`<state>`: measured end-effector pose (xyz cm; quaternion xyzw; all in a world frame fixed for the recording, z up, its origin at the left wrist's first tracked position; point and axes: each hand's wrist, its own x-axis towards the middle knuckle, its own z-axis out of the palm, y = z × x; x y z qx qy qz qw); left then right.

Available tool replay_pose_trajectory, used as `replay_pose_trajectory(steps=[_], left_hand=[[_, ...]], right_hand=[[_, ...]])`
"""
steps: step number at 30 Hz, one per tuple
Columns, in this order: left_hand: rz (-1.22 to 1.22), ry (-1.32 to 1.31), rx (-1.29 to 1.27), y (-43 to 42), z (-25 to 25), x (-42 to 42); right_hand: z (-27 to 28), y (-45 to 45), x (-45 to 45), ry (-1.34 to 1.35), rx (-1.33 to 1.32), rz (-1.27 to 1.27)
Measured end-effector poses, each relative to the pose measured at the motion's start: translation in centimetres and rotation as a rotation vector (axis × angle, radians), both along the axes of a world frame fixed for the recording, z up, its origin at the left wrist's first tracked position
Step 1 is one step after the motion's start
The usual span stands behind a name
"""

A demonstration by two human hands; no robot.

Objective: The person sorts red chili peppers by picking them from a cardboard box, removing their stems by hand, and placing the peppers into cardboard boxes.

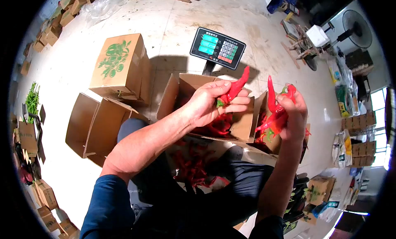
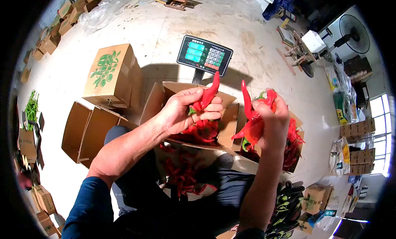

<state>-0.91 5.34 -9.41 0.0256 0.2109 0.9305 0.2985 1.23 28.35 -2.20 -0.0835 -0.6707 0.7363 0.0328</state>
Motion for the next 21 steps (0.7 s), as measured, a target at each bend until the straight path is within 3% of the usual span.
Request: replay_pose_trajectory(steps=[3,6,10,14,15,16,18,20,21], left_hand=[[-0.002,0.038,-0.009,0.4,-1.2,-0.4],[0.0,0.043,-0.023,0.7,-1.2,-0.3],[-0.038,0.026,0.03,1.0,-1.5,-0.5],[-0.013,0.047,-0.127,1.7,-1.7,-1.1],[-0.051,0.146,-0.307,2.0,-3.3,-1.9],[-0.005,0.317,-0.775,2.5,-3.7,-2.3],[0.28,0.89,-1.438,2.4,-4.5,-1.8],[0.174,0.662,-0.994,3.1,-3.0,-1.4],[0.117,0.546,-0.774,3.4,-2.1,-1.1]], right_hand=[[1.1,-0.2,0.6,-0.002,-0.152,0.102],[0.8,0.2,0.9,-0.02,-0.122,0.097],[0.4,1.0,3.3,0.291,0.232,0.199],[-1.5,1.8,3.3,0.482,0.235,0.207],[-2.1,2.0,3.3,0.537,0.249,0.191],[-2.4,2.3,3.3,0.5,0.231,0.194],[-2.6,2.6,3.2,0.429,0.193,0.208],[0.6,-0.2,2.8,0.033,-0.264,0.092],[-0.2,-0.1,1.8,-0.05,-0.322,0.101]])
